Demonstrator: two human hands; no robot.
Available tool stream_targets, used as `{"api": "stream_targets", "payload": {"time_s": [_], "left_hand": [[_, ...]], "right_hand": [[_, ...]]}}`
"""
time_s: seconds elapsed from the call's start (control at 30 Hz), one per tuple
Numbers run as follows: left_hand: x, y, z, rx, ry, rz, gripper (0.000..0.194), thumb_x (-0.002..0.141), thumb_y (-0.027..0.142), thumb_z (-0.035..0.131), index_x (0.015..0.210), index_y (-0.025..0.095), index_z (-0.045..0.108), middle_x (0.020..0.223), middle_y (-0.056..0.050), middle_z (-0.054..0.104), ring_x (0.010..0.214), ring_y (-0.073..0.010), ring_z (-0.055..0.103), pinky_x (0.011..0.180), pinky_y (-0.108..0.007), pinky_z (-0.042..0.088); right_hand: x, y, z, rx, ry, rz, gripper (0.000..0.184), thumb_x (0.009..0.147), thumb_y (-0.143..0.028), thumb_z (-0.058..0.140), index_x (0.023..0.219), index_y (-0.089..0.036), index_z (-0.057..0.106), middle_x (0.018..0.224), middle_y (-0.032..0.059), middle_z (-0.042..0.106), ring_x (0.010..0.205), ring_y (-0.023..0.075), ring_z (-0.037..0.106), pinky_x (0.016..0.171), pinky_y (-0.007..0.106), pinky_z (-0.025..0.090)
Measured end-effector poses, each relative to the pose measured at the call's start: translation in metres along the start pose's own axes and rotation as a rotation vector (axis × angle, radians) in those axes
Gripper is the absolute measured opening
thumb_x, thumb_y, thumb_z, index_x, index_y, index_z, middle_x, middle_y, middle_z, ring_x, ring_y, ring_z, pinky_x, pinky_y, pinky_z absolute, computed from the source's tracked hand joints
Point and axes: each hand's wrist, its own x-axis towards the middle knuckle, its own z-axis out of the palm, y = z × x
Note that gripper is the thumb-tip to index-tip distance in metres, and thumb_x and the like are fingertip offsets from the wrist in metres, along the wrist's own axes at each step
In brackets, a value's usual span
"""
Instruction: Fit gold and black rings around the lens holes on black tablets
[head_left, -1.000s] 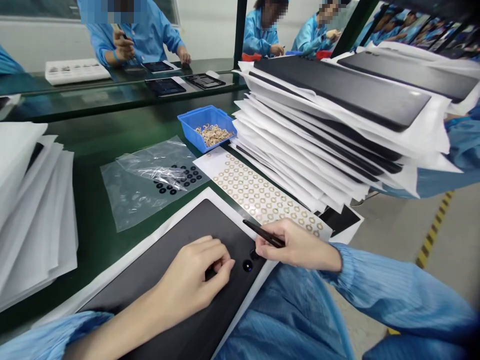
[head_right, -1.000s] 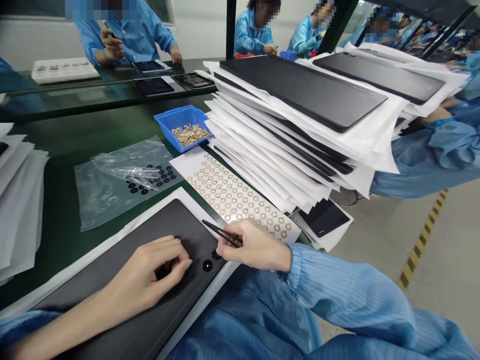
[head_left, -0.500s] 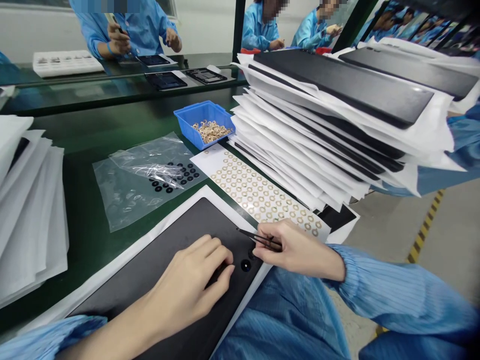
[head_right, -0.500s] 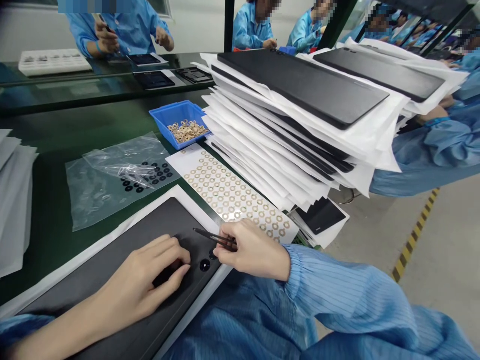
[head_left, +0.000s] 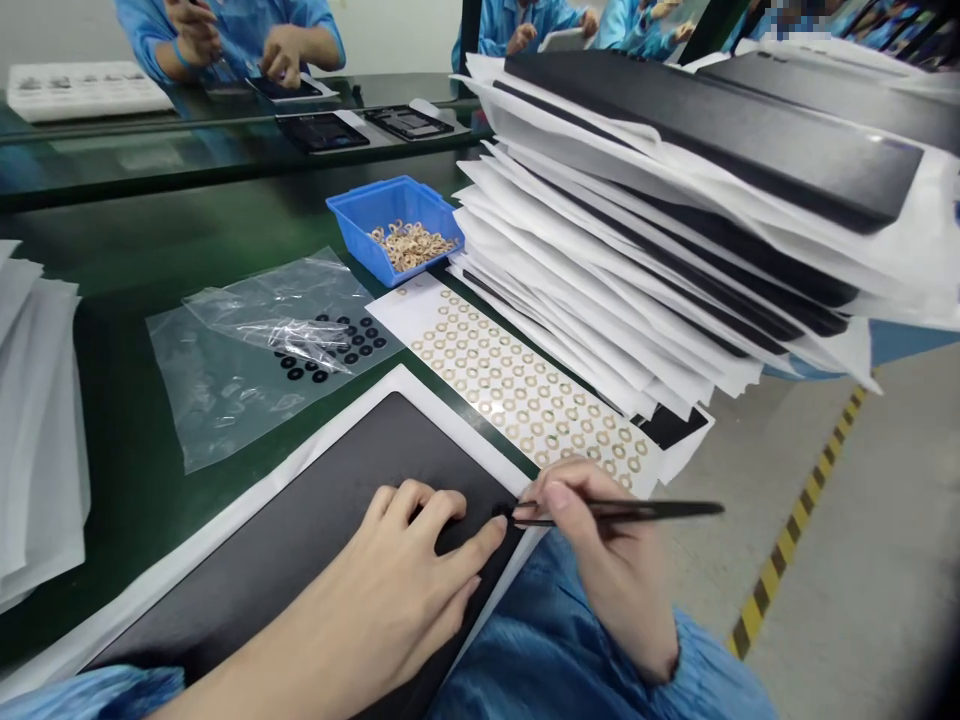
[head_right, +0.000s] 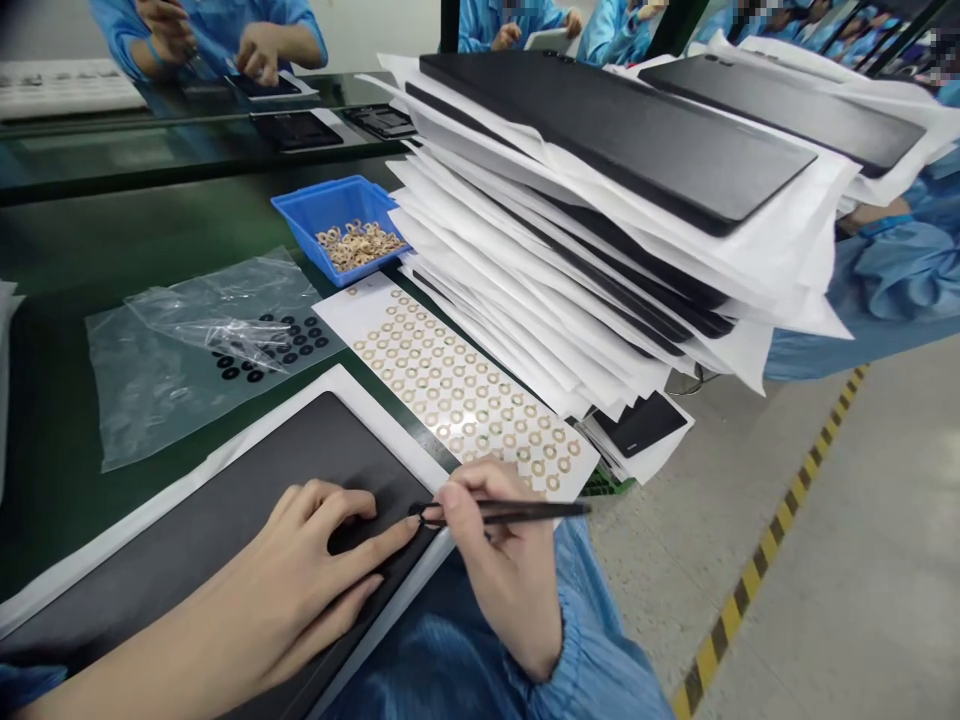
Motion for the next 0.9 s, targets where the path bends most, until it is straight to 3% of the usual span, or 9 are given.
{"api": "stream_targets", "payload": {"time_s": [0.43, 0.9], "left_hand": [[-0.001, -0.003, 0.005, 0.02, 0.032, 0.012, 0.04, 0.089, 0.017, 0.042, 0.129, 0.023, 0.047, 0.106, -0.01, 0.049, 0.088, -0.0242, 0.042, 0.072, -0.038, 0.039], [-0.001, -0.002, 0.004, 0.025, 0.029, 0.017, 0.039, 0.09, 0.016, 0.042, 0.128, 0.022, 0.047, 0.105, -0.01, 0.049, 0.088, -0.024, 0.043, 0.072, -0.038, 0.04]], "right_hand": [[-0.003, 0.0, 0.013, 0.032, 0.175, 0.081, 0.028, 0.082, -0.026, 0.062, 0.058, -0.018, 0.05, 0.062, -0.0001, 0.058, 0.052, 0.0127, 0.064, 0.049, 0.024, 0.059], [-0.004, -0.004, 0.013, -0.058, 0.175, 0.077, 0.03, 0.081, -0.023, 0.059, 0.054, -0.02, 0.045, 0.058, -0.0006, 0.057, 0.052, 0.0132, 0.063, 0.05, 0.024, 0.059]]}}
